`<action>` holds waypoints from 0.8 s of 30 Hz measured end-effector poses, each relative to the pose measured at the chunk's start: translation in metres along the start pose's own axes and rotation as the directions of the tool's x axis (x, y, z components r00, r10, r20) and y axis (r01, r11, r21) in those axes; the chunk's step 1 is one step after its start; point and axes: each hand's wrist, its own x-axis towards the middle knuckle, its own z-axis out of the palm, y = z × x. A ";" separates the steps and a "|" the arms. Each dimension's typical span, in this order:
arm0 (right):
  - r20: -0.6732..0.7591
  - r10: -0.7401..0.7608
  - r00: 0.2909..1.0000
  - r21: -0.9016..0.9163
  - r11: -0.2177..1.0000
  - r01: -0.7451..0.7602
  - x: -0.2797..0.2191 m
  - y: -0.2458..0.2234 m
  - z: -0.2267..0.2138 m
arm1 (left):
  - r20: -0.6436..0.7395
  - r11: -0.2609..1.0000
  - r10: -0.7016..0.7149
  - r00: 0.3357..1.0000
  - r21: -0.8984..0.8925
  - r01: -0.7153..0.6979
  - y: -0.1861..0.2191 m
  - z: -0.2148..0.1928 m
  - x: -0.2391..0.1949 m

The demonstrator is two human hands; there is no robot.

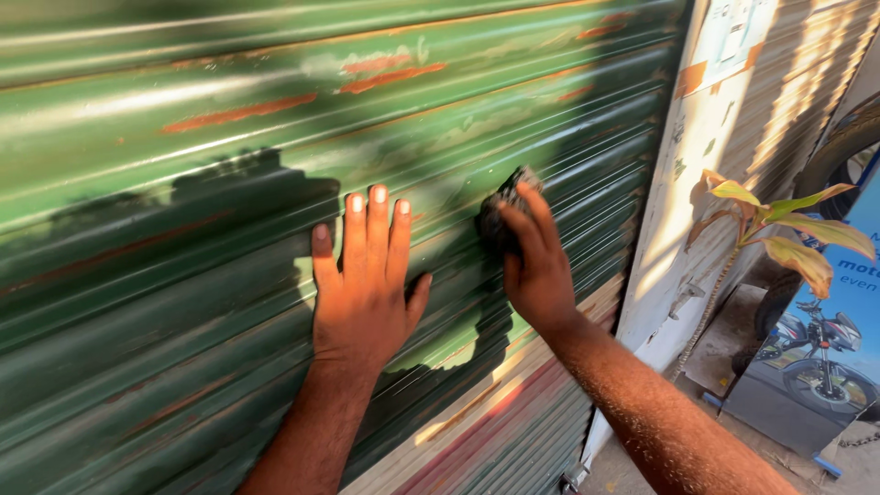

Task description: The person scrubs a green metal roller shutter with a dark cloth, moving the cloth back and forth along the horizontal slats. The person uses one hand to hold the shutter steady while the other hand scrubs the surface.

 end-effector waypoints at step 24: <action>-0.473 -0.014 0.881 0.238 0.960 0.144 0.165 0.209 -0.033 | -0.104 0.997 -0.082 0.991 0.008 0.083 0.021 0.014 0.003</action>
